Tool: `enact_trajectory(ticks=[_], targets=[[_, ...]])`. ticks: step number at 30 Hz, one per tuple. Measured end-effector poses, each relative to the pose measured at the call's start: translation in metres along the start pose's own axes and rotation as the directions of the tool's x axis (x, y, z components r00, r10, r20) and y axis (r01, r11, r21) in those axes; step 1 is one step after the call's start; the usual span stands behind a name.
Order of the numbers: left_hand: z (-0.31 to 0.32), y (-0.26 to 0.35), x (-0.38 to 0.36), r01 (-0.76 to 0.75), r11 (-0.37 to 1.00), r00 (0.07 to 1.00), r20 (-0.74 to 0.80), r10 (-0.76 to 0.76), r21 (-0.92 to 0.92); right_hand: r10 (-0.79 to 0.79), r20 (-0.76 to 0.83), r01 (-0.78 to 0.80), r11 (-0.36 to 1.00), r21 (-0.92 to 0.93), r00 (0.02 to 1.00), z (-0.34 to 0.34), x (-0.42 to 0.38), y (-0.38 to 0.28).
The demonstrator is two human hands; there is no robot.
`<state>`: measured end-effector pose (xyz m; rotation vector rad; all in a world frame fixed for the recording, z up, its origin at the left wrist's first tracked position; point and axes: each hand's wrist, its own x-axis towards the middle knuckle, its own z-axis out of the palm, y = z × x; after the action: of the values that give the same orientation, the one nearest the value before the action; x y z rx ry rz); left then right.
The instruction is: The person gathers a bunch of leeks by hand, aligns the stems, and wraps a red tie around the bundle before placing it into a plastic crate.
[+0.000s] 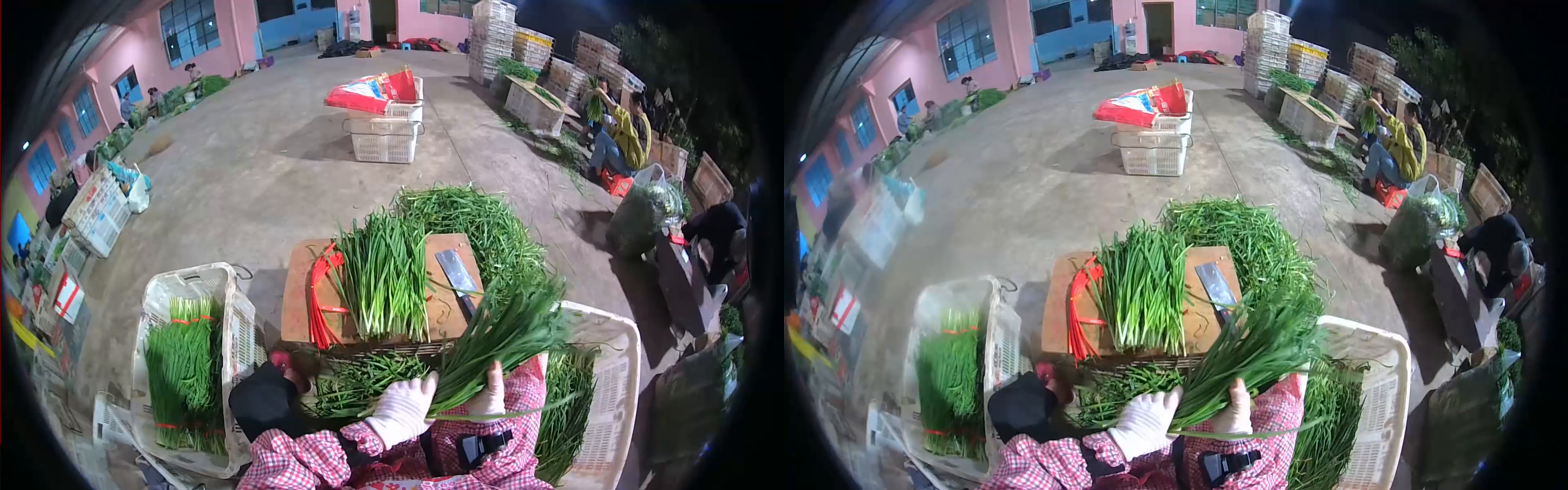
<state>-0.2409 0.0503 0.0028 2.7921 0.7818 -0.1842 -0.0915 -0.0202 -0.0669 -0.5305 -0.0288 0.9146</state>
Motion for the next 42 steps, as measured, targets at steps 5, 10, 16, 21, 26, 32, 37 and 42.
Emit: enact_trajectory(ticks=[5,10,16,21,26,32,37,42], targets=[[0.058,-0.067,-0.005,0.052,0.694,0.981,-0.094,-0.17,-0.718,0.219,0.052,-0.177,0.888,-0.425,0.974,0.059,0.029,0.033],[-0.03,-0.156,-0.013,-0.198,0.601,0.941,-0.322,-0.105,-0.775,0.352,0.205,-0.187,0.809,-0.557,0.913,0.158,0.059,0.072],[-0.187,-0.178,-0.032,-0.002,0.66,0.871,-0.326,-0.368,-0.751,0.367,0.675,0.272,0.714,-0.645,0.64,0.275,0.096,0.107],[-0.133,-0.241,-0.012,-0.013,0.644,0.848,-0.35,-0.397,-0.765,0.773,0.507,0.455,0.321,-0.831,0.38,0.302,0.137,0.122],[-0.022,-0.32,-0.005,0.217,0.952,0.757,-0.652,-0.026,0.214,0.54,0.757,0.211,0.744,-0.633,0.367,0.231,0.197,0.185],[0.002,-0.332,0.008,0.273,0.658,0.892,-0.441,0.1,0.701,0.594,0.697,-0.4,0.799,-0.45,0.402,0.2,0.197,0.226],[-0.027,-0.307,-0.029,0.472,0.8,0.79,-0.581,-0.197,0.37,0.199,0.962,0.516,0.813,-0.268,0.187,0.259,0.174,0.192],[-0.149,-0.216,-0.084,-0.187,0.81,0.603,-0.716,-0.353,-0.557,0.383,0.92,0.432,0.818,-0.38,0.084,0.291,0.129,0.158]])
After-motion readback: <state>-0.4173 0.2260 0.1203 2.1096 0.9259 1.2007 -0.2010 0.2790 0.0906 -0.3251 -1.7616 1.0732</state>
